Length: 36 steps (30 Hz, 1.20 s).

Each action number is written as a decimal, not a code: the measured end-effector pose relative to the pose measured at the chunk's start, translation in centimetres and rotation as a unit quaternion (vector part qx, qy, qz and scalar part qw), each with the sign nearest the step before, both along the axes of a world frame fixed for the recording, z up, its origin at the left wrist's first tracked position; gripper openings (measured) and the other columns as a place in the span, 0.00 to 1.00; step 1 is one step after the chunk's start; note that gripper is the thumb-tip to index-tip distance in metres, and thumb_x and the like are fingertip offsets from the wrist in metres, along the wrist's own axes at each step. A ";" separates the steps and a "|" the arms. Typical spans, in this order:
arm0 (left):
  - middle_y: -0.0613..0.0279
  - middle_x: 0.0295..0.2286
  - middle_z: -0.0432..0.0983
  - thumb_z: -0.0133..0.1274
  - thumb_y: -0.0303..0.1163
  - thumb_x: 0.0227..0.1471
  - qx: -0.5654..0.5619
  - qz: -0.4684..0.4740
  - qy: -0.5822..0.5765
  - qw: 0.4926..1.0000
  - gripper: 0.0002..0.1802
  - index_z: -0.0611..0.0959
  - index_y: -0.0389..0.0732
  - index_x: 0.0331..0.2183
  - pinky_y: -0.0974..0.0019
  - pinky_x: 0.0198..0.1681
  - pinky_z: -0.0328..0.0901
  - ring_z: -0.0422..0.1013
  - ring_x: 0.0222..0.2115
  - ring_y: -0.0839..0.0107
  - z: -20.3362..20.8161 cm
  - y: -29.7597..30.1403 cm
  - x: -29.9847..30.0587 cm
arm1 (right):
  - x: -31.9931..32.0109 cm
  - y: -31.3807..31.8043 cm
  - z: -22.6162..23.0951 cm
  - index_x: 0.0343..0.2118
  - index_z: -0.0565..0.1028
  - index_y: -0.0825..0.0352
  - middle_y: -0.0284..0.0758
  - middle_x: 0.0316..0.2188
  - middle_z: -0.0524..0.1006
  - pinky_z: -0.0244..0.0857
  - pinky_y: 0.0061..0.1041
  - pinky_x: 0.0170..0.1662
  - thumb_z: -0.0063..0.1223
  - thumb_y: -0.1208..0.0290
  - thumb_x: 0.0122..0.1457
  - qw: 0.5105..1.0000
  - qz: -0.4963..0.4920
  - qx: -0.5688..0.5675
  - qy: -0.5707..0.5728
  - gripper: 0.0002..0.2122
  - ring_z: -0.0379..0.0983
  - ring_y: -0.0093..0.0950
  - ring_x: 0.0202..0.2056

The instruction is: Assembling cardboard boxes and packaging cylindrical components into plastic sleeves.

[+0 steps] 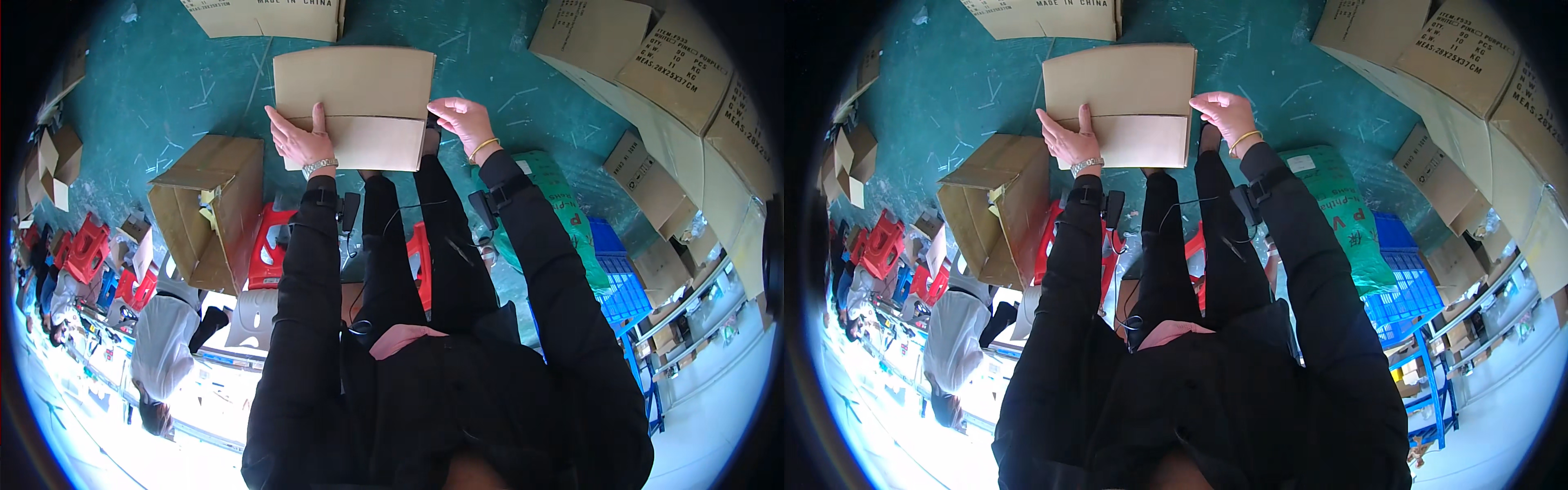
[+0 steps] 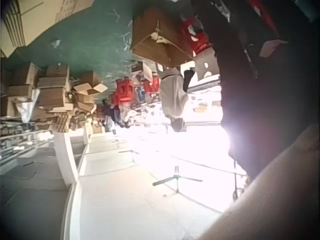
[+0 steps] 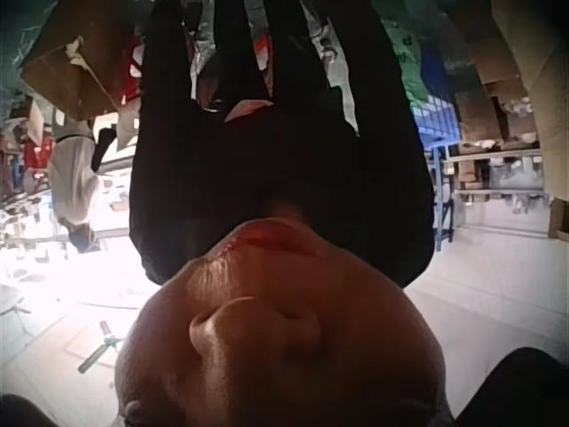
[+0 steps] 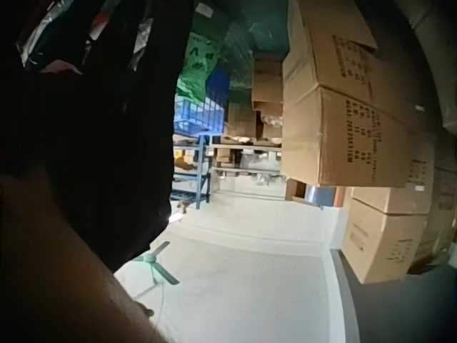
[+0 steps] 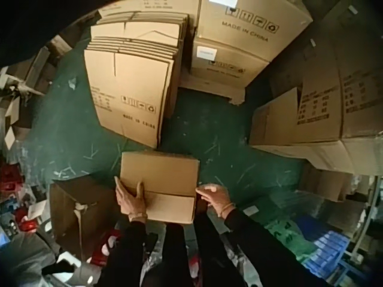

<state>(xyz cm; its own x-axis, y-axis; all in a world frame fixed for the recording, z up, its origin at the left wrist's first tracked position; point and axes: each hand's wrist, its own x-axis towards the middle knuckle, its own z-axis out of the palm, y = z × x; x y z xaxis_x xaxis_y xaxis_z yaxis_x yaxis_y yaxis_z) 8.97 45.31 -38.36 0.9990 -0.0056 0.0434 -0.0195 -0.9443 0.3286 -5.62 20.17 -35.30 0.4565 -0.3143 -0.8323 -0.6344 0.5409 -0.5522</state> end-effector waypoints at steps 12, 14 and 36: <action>0.42 0.58 0.66 0.54 0.64 0.53 0.035 0.002 -0.013 0.999 0.56 0.55 0.35 0.67 0.46 0.60 0.56 0.64 0.57 0.47 -0.6 -0.3 -0.1 | -0.2 1.4 -1.1 0.39 0.82 0.70 0.32 0.33 0.82 0.71 0.21 0.43 0.68 0.63 0.56 0.993 0.099 -0.051 -0.033 0.15 0.77 0.21 0.36; 0.43 0.58 0.66 0.54 0.64 0.53 0.042 0.008 -0.012 0.999 0.56 0.55 0.35 0.67 0.47 0.61 0.55 0.64 0.57 0.47 -0.7 -0.3 -0.3 | -0.4 1.9 -1.2 0.39 0.82 0.70 0.33 0.31 0.82 0.72 0.21 0.41 0.68 0.64 0.57 0.991 0.106 -0.071 -0.039 0.15 0.78 0.21 0.34; 0.55 0.58 0.70 0.58 0.59 0.52 -0.017 -0.020 -0.046 0.999 0.45 0.67 0.42 0.63 0.49 0.59 0.56 0.67 0.56 0.53 -0.7 0.7 -0.2 | 1.2 1.9 2.6 0.66 0.63 0.49 0.35 0.69 0.57 0.60 0.38 0.64 0.69 0.57 0.48 0.696 0.459 -0.527 -0.166 0.40 0.56 0.42 0.66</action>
<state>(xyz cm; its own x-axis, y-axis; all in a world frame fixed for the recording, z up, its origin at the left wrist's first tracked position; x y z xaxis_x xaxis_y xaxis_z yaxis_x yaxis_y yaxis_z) 8.77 45.97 -39.05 0.9899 -0.0432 0.1352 -0.0893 -0.9302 0.3561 -4.40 22.10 -32.75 0.9795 -0.1196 -0.1618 -0.1887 -0.8249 -0.5329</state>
